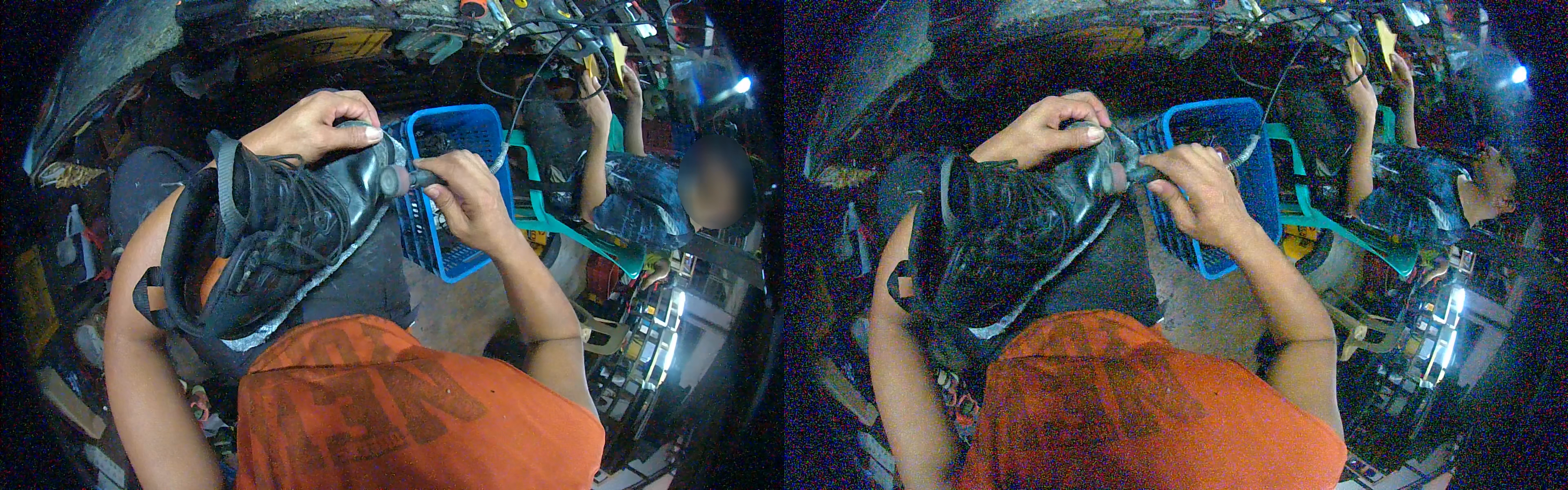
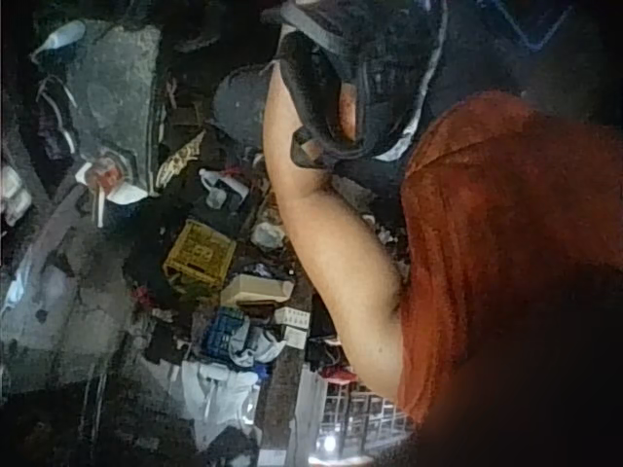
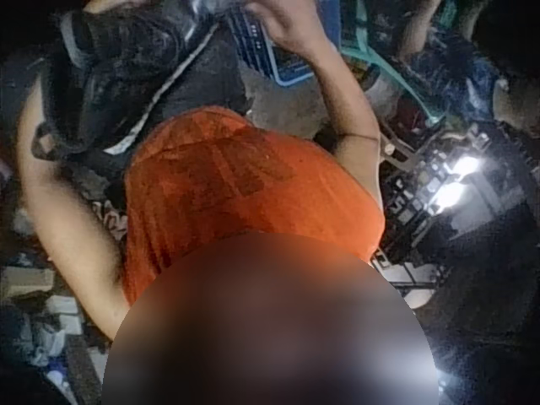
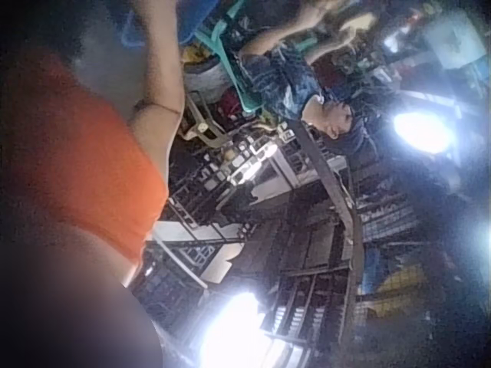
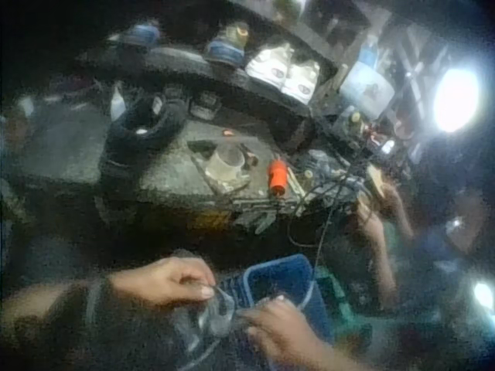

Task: The person uses a rotary grinding tool to smooth and shape the toe and side areas of a black shoe. They hold the shoe with one hand and guide the tool with the other, repeatedly repositioning the shoe to access different surfaces.

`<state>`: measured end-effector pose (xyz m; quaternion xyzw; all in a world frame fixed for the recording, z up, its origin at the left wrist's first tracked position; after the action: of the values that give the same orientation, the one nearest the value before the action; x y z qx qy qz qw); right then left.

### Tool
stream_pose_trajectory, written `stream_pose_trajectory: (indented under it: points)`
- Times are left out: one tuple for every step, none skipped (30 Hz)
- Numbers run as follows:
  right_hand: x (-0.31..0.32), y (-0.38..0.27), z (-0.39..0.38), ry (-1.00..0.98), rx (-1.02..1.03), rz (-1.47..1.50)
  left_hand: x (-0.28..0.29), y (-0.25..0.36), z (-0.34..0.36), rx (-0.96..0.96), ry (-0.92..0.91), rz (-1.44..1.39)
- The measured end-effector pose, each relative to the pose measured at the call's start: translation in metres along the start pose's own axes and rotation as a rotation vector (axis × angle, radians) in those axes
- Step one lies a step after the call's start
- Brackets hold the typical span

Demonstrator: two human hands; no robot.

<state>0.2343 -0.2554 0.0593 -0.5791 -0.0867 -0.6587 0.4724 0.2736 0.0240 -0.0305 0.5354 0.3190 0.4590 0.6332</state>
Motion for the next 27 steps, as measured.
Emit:
stream_pose_trajectory:
  points:
    - [0.000,0.001,0.000,0.017,-0.004,0.000,0.000,-0.001,0.000,-0.007,0.000,-0.019]
    - [0.001,0.002,0.001,0.043,-0.005,0.012,0.001,-0.001,0.000,-0.011,0.001,-0.026]
    - [0.002,0.002,0.002,0.030,-0.003,-0.010,0.001,-0.001,0.000,-0.021,0.001,-0.019]
    - [0.003,0.003,0.003,0.027,0.002,-0.020,0.002,-0.002,0.000,-0.009,0.004,-0.028]
    - [0.004,0.003,0.004,0.025,0.007,-0.032,0.002,-0.002,0.000,-0.005,0.005,-0.022]
    - [0.005,0.003,0.005,0.022,0.009,-0.040,0.002,-0.002,0.000,-0.006,0.008,-0.006]
    - [0.005,0.002,0.006,0.019,0.013,-0.050,0.002,-0.002,0.000,0.018,0.005,-0.021]
    - [0.005,0.002,0.007,0.012,0.012,-0.054,0.002,-0.002,0.000,0.036,0.002,-0.026]
    - [0.005,0.001,0.008,0.014,0.019,-0.061,0.003,-0.002,0.001,0.046,0.001,-0.024]
    - [0.005,0.001,0.008,0.013,0.022,-0.062,0.003,-0.002,0.001,0.052,0.003,-0.042]
    - [0.005,0.001,0.009,0.012,0.024,-0.064,0.003,-0.002,0.001,0.052,0.006,-0.054]
    - [0.005,0.001,0.009,0.013,0.026,-0.062,0.003,-0.002,0.002,0.052,0.009,-0.065]
    - [0.004,0.002,0.009,0.013,0.028,-0.059,0.003,-0.002,0.002,0.064,0.008,-0.070]
    - [0.003,0.002,0.009,0.013,0.026,-0.052,0.003,-0.002,0.001,0.077,0.007,-0.075]
    - [0.003,0.002,0.009,0.010,0.024,-0.052,0.003,-0.002,0.001,0.090,0.008,-0.067]
    - [0.003,0.002,0.008,0.006,0.020,-0.049,0.003,-0.001,0.001,0.085,0.008,-0.086]
    - [0.002,0.003,0.007,0.001,0.015,-0.045,0.003,-0.001,0.001,0.082,0.009,-0.093]
    - [0.001,0.003,0.006,0.005,0.012,-0.036,0.002,0.000,0.000,0.077,0.011,-0.091]
    - [0.000,0.002,0.005,0.007,0.008,-0.026,0.001,0.000,0.000,0.083,0.013,-0.099]
    - [-0.001,0.002,0.004,0.010,0.004,-0.016,0.001,0.000,-0.001,0.088,0.015,-0.098]
    - [-0.002,0.002,0.003,0.006,-0.001,-0.010,0.001,0.000,-0.002,0.092,0.015,-0.084]
    - [-0.003,0.002,0.002,0.002,-0.007,-0.004,0.002,0.000,-0.002,0.095,0.015,-0.083]
    - [-0.003,0.002,0.002,-0.004,-0.015,0.002,0.002,0.000,-0.002,0.096,0.013,-0.069]
    - [-0.004,0.002,0.002,0.000,-0.013,0.009,0.003,-0.001,-0.003,0.088,0.013,-0.048]
    - [-0.005,0.002,0.002,0.001,-0.013,0.017,0.003,-0.001,-0.002,0.095,0.004,-0.070]
    - [-0.005,0.002,0.001,0.002,-0.013,0.025,0.003,-0.002,-0.002,0.093,-0.003,-0.085]
    - [-0.006,0.002,0.001,0.007,-0.010,0.033,0.003,-0.003,-0.001,0.093,-0.010,-0.082]
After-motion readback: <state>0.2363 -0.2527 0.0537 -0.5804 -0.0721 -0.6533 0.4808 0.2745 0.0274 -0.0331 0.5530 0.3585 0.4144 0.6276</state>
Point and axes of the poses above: each hand's wrist, its own z-axis towards the middle knuckle, its own x-axis out of the back of the hand, y = z × x, the point moved 1 cm from there along z, towards the middle knuckle, and after that the axes turned 10 degrees about y, right-handed, at the moved point
